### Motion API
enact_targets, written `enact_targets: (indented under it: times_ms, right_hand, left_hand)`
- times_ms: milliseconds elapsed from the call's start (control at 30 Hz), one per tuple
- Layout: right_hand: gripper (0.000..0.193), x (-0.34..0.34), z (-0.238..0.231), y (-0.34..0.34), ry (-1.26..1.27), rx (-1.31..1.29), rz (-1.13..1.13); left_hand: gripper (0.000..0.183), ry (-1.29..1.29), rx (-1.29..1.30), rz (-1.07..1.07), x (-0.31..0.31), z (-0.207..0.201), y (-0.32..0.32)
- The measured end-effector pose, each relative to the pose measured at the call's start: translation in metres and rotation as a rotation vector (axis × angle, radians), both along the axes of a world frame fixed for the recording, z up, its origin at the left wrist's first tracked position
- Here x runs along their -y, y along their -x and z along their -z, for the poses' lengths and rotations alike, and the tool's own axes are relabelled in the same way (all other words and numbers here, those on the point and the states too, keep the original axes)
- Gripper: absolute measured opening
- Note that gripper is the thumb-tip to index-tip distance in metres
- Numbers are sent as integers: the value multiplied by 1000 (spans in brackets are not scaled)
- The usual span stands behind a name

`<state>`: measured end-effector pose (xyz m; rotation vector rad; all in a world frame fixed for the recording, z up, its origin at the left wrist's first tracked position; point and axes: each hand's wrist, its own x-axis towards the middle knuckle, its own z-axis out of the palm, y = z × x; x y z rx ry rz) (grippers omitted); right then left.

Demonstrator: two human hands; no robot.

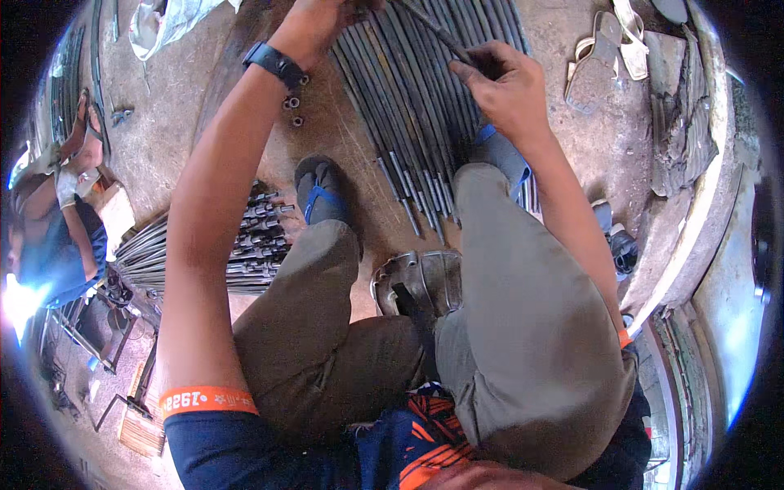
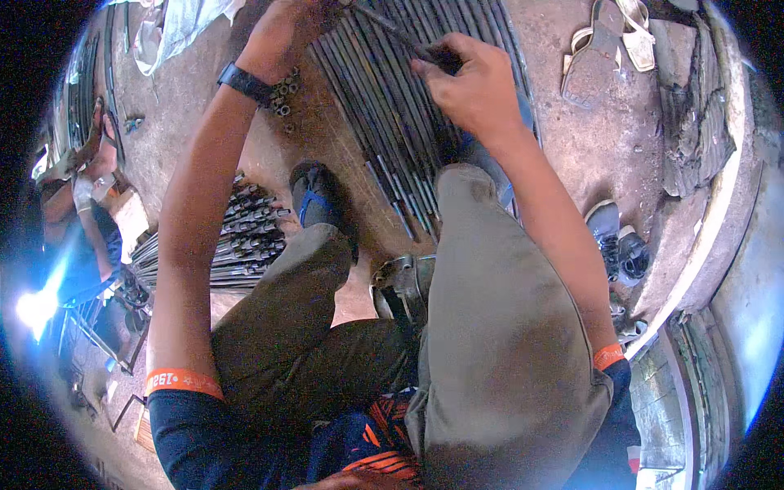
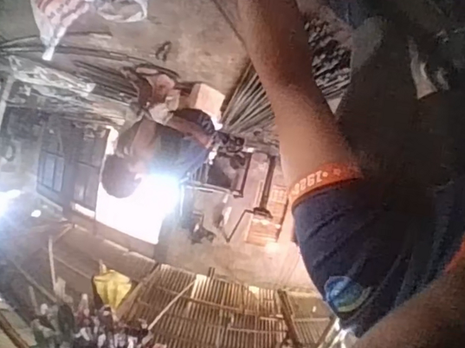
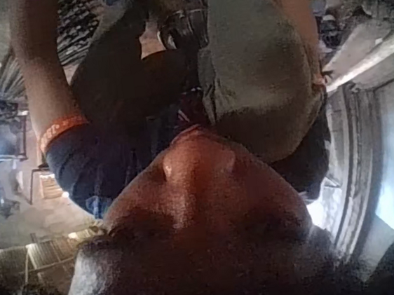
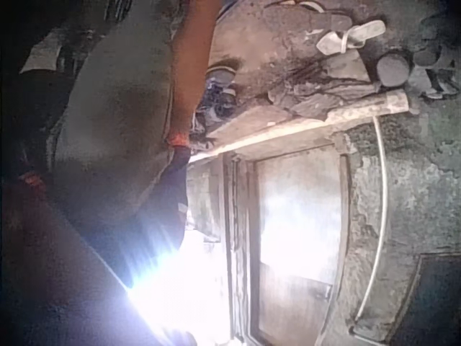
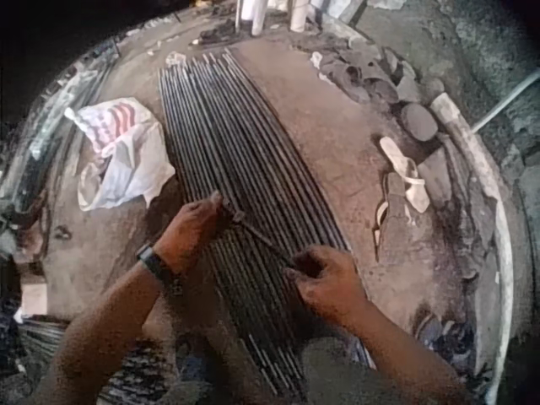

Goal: Screwing metal nuts onto the ends of long threaded metal rods in a workshop.

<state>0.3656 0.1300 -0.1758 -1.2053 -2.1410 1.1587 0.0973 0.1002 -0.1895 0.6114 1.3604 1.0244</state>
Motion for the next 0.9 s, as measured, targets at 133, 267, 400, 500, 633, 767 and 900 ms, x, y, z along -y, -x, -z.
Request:
enact_targets:
  times_ms: [133,267,400,500,633,767,900]
  right_hand:
    - [26,-2,3,-3,46,-36,34]
    - [25,-2,-1,1,18,22,1]
    - [22,1,-2,4,47,-33,-37]
    - [22,1,-1,0,38,-51,-20]
    - [24,-1,0,2,-8,-30,-33]
    - [23,0,-1,0,-2,-36,-5]
    - [24,1,1,3,-26,-61,-12]
  left_hand:
    - [53,64,112,-191,-11,-44,-23]
    - [72,126,-147,-161,-20,-31,-3]
    - [66,-75,-714,191,-27,-27,19]
    - [51,-151,-588,307,-26,-53,9]
    - [41,-89,-364,205,-23,-43,14]
    - [41,18,-357,284,-21,-41,19]
    - [44,-243,15,137,-9,-24,28]
